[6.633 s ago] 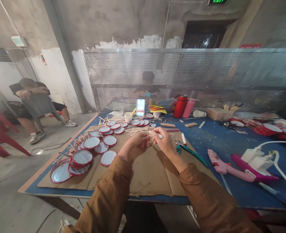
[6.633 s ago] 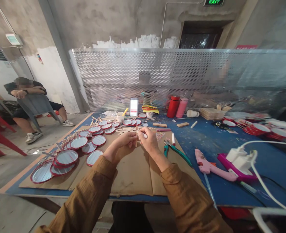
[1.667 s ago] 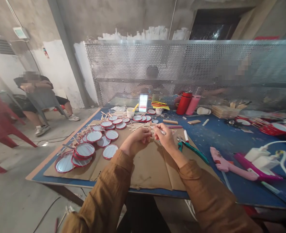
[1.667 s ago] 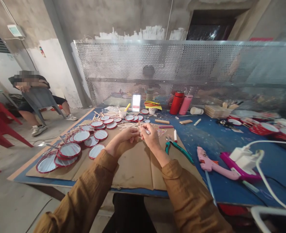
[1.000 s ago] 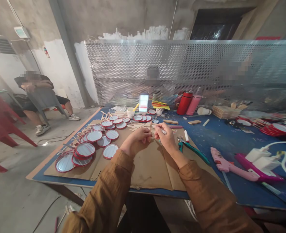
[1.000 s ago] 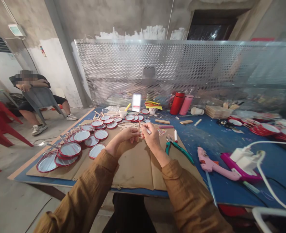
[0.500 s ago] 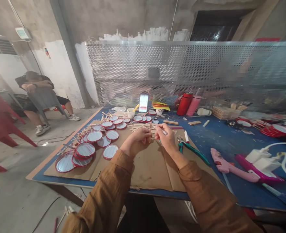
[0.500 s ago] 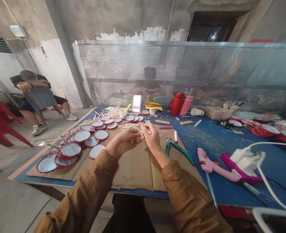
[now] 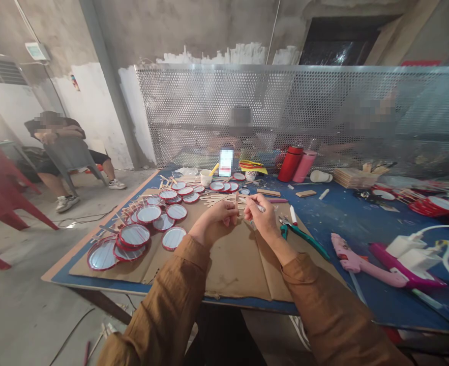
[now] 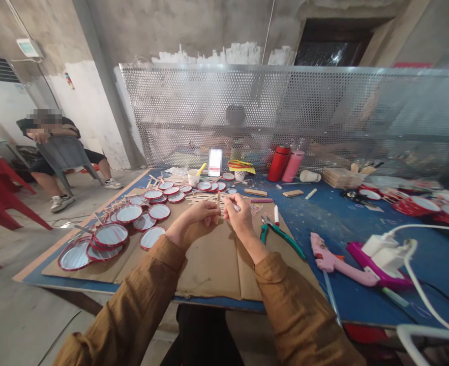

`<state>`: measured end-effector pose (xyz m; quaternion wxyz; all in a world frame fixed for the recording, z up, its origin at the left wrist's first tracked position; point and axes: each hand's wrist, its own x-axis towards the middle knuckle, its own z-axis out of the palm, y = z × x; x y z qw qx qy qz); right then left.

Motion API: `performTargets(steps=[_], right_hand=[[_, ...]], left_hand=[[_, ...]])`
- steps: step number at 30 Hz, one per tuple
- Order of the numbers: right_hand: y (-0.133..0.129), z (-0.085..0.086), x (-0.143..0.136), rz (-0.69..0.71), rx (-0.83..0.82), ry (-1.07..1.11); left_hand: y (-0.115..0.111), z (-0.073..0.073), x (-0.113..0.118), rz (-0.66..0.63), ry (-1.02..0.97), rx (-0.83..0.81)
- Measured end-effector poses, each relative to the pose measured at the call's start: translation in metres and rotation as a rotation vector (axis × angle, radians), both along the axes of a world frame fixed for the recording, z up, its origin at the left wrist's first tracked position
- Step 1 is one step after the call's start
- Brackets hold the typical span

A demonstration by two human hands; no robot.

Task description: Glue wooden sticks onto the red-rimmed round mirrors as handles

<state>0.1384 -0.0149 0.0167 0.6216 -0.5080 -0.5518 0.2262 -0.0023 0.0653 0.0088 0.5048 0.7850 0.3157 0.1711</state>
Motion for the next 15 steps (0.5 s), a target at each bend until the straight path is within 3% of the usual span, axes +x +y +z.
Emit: performTargets(steps=[15], right_hand=[[-0.0001, -0.0003, -0.0007, 0.024, -0.012, -0.045]], left_hand=[[0.0024, -0.0034, 0.0005, -0.008, -0.010, 0.018]])
